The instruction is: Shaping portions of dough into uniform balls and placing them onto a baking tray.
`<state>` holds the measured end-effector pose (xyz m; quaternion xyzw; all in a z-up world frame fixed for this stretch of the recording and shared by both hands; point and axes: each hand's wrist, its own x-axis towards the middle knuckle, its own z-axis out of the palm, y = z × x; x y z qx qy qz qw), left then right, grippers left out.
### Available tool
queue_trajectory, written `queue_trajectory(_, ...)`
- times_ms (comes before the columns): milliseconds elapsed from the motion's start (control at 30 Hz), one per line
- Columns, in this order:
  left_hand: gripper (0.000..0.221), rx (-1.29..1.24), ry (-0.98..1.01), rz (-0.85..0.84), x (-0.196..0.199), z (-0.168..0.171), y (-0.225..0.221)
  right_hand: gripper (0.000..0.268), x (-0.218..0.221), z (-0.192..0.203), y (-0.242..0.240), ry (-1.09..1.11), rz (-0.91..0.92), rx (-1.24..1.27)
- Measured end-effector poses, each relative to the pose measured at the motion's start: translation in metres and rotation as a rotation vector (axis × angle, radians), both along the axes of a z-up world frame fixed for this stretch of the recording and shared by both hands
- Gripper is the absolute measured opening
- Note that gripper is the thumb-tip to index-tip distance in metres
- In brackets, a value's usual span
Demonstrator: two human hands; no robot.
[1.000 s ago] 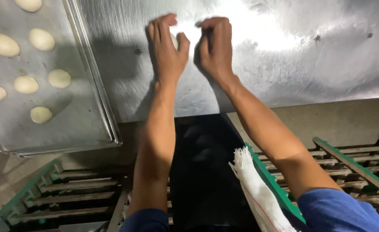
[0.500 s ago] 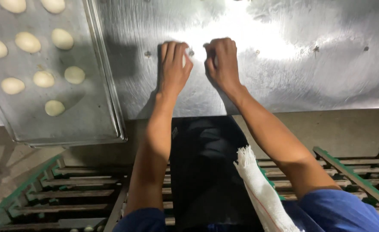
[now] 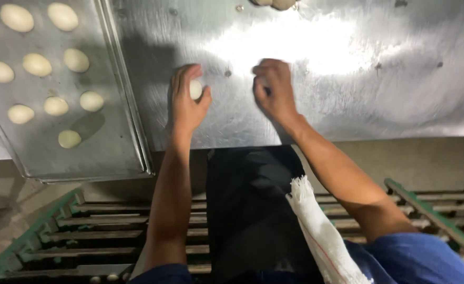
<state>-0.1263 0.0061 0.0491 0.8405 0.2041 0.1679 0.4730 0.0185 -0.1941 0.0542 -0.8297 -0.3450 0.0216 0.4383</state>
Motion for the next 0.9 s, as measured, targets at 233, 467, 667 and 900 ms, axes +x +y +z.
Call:
queue_trajectory(233,0.073,0.077,0.058,0.036,-0.037,0.011,-0.007,0.055,0.002,0.023,-0.026,0.086,0.09,-0.142)
queue_trajectory(467,0.074,0.03,0.095,0.144,-0.067,-0.002,-0.004,0.073,0.0,0.027,-0.048,0.244,0.075,-0.143)
queue_trajectory(667,0.053,0.167,0.136,0.079,-0.033,-0.012,-0.003,0.053,-0.004,0.018,-0.029,-0.017,0.101,-0.373)
queue_trajectory(900,0.043,-0.02,0.089,0.022,-0.097,0.033,0.021,0.039,-0.067,0.031,0.003,0.199,-0.091,-0.199)
